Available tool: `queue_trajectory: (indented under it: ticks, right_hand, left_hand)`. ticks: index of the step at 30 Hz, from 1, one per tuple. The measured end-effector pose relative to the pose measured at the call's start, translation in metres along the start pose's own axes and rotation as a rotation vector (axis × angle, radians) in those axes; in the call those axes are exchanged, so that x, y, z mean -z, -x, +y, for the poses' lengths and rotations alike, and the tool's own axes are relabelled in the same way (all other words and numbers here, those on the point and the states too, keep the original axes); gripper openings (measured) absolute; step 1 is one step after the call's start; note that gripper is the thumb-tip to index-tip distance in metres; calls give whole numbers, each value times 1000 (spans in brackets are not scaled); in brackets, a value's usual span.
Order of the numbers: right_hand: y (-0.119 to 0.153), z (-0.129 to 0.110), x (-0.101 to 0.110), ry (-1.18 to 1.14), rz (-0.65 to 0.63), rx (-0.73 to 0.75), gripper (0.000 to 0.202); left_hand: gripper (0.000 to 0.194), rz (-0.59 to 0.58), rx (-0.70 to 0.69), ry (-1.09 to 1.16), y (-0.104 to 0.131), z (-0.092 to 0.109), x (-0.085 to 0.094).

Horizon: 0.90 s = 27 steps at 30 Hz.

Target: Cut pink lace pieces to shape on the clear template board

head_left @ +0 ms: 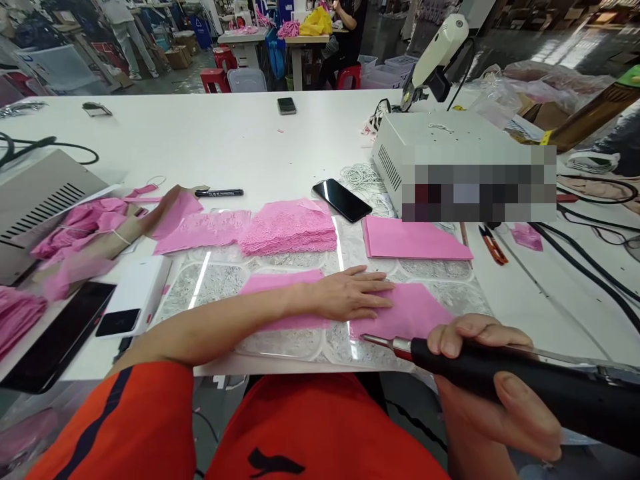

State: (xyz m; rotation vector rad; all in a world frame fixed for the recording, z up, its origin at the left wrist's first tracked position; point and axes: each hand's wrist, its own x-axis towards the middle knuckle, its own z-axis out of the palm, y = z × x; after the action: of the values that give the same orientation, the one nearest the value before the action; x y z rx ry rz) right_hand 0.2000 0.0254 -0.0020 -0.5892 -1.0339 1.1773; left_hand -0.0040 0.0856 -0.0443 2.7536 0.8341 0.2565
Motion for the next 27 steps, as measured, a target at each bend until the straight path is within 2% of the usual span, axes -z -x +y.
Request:
queue_trajectory:
  ticks: [12, 27]
  right_hand:
    - [4, 7, -8, 15, -31, 10, 20]
    - [6, 9, -5, 67, -111, 32, 12]
  left_hand:
    - [40, -50, 7, -34, -1, 2, 1]
    - [41, -21, -13, -10, 0, 0, -2]
